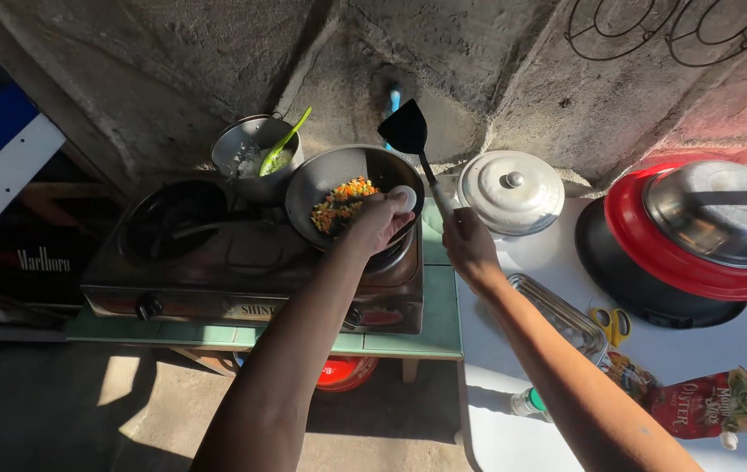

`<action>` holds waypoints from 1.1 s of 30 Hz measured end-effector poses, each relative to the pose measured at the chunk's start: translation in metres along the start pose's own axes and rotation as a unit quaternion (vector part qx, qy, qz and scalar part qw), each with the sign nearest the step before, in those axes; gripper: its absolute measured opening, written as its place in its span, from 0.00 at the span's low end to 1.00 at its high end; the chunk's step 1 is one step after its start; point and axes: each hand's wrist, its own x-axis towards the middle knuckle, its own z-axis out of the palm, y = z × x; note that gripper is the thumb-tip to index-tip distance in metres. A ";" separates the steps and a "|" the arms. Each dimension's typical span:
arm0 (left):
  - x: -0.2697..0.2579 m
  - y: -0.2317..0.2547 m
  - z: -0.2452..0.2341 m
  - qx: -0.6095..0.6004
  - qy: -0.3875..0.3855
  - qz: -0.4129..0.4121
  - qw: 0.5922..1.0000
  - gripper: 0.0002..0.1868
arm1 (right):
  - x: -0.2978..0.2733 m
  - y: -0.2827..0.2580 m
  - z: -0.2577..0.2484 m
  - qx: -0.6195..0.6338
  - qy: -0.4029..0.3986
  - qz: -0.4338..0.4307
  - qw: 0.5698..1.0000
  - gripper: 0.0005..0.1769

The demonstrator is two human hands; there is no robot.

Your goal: Cook fried rice with mixed vegetables and an egg on a gas stove.

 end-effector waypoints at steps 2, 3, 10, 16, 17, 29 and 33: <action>-0.004 0.019 -0.024 -0.009 0.009 -0.006 1.000 0.20 | -0.001 -0.004 0.026 -0.069 0.008 -0.022 0.997 0.18; -0.005 0.029 -0.035 -0.019 0.018 -0.015 1.000 0.20 | -0.001 -0.006 0.037 -0.139 0.016 -0.040 0.989 0.18; -0.005 0.065 -0.077 -0.064 -0.027 -0.021 0.997 0.20 | -0.007 -0.020 0.091 -0.185 0.025 -0.096 0.978 0.18; 0.004 0.068 -0.086 -0.068 -0.035 -0.005 0.997 0.19 | -0.005 -0.045 0.098 -0.192 0.027 -0.102 0.976 0.15; 0.006 0.069 -0.087 -0.066 -0.021 -0.008 0.998 0.18 | -0.007 -0.056 0.096 -0.165 0.041 -0.095 0.981 0.15; 0.010 0.083 -0.060 -0.063 -0.082 -0.008 0.995 0.18 | 0.018 -0.052 0.095 -0.193 0.050 -0.130 0.971 0.13; 0.001 0.094 -0.055 -0.090 -0.081 -0.036 0.992 0.18 | 0.043 -0.060 0.090 -0.125 0.045 -0.098 0.986 0.15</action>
